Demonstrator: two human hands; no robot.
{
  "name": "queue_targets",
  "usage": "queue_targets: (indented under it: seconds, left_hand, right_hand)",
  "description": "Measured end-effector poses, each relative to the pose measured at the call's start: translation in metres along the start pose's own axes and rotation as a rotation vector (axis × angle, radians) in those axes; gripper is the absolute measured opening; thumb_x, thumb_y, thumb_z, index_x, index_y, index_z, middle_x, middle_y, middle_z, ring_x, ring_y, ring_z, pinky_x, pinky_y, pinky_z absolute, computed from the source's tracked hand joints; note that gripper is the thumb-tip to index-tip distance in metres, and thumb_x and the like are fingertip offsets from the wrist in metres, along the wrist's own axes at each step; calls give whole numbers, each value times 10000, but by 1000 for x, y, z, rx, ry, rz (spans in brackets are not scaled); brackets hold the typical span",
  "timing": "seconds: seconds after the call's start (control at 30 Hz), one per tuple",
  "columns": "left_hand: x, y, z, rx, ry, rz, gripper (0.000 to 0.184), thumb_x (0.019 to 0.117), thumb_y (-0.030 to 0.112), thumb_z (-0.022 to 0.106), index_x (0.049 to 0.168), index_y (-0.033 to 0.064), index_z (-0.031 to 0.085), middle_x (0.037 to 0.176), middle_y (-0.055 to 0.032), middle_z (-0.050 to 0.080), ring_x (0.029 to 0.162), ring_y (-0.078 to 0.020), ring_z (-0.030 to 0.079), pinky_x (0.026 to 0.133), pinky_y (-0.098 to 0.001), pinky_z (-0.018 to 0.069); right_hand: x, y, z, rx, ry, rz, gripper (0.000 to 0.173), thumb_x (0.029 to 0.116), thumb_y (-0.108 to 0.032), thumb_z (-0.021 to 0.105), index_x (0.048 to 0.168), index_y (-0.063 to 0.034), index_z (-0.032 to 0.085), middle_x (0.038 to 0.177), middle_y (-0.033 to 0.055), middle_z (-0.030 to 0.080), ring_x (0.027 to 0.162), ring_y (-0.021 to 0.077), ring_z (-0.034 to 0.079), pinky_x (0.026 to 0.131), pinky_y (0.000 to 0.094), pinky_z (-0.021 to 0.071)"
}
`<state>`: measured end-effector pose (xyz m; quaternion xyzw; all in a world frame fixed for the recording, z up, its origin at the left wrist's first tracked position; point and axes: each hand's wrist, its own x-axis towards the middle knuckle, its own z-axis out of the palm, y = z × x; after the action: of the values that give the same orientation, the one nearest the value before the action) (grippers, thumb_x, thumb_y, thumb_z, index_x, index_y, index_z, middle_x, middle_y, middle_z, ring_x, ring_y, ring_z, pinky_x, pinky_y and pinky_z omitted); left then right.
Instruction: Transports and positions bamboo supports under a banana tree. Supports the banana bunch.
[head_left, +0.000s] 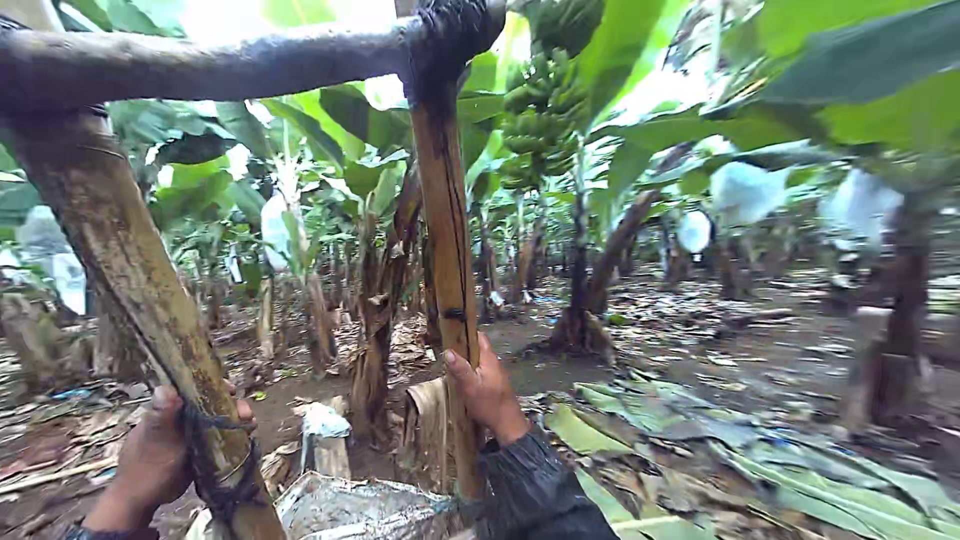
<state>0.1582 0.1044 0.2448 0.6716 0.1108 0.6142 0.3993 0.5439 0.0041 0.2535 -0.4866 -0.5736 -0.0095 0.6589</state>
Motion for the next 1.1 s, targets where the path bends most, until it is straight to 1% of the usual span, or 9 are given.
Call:
queue_targets:
  seconds: [0.13, 0.27, 0.43, 0.57, 0.73, 0.83, 0.93, 1.0, 1.1]
  left_hand:
    - [55, -36, 74, -86, -87, -46, 954, 733, 950, 484, 1143, 101, 631, 841, -90, 742, 726, -265, 744, 658, -458, 647]
    - [99, -62, 143, -120, -109, -81, 856, 922, 835, 277, 1175, 82, 596, 874, -103, 734, 744, -276, 741, 674, -487, 648]
    - [147, -106, 216, -113, -133, -126, 810, 1020, 701, 118, 1194, 63, 585, 862, -111, 730, 738, -269, 737, 675, -475, 642]
    - [184, -132, 267, -137, -154, -202, 772, 1055, 638, 101, 1190, 43, 575, 866, -126, 722, 745, -279, 733, 690, -473, 639]
    - [240, -179, 312, -138, -99, -296, 727, 1058, 642, 226, 1184, 33, 603, 859, -143, 710, 735, -290, 721, 673, -483, 625]
    - [278, -229, 334, -162, -151, -347, 784, 1034, 690, 216, 1180, 23, 601, 882, -161, 704, 750, -302, 714, 691, -492, 620]
    - [312, -284, 358, -45, -117, -384, 815, 1019, 717, 236, 1221, 20, 607, 937, -180, 714, 791, -307, 725, 709, -502, 620]
    - [328, -332, 375, 174, -109, -402, 870, 1021, 722, 187, 1268, 7, 615, 1064, -211, 698, 934, -318, 706, 824, -541, 583]
    - [313, -426, 394, 414, -189, -534, 919, 1039, 687, 117, 1342, -36, 596, 1277, -306, 629, 1189, -428, 623, 1000, -650, 474]
  right_hand:
    - [14, 23, -71, -67, 114, 42, 802, 886, -615, 633, 1424, -41, 477, 977, 78, 703, 794, 165, 707, 746, 393, 621]
    - [38, 52, -122, -155, 194, 47, 796, 922, -591, 612, 1492, -63, 434, 993, 108, 707, 786, 199, 708, 743, 430, 617]
    - [72, 92, -179, -277, 139, 147, 796, 959, -586, 578, 1513, -43, 396, 1145, 171, 693, 965, 257, 711, 882, 479, 586]
    - [102, 122, -209, -296, 136, 236, 737, 1000, -534, 568, 1513, -37, 386, 1203, 212, 664, 1036, 297, 690, 923, 508, 562]
    - [144, 167, -223, -336, 155, 295, 719, 1021, -523, 557, 1511, -24, 388, 1235, 237, 650, 1098, 332, 667, 973, 536, 526]
    - [169, 204, -231, -352, 146, 335, 730, 1026, -514, 557, 1516, -3, 378, 1290, 252, 626, 1162, 338, 645, 1019, 533, 504]
    - [201, 250, -232, -411, 116, 430, 742, 1031, -519, 548, 1532, -8, 354, 1291, 259, 628, 1173, 350, 643, 1029, 539, 497]
    - [224, 280, -229, -568, 61, 563, 779, 1025, -517, 557, 1567, -27, 289, 1336, 269, 608, 1210, 383, 630, 1035, 570, 491]
    - [252, 343, -203, -759, 40, 672, 927, 942, -389, 697, 1624, -39, 176, 1485, 287, 482, 1288, 438, 572, 1056, 606, 477]
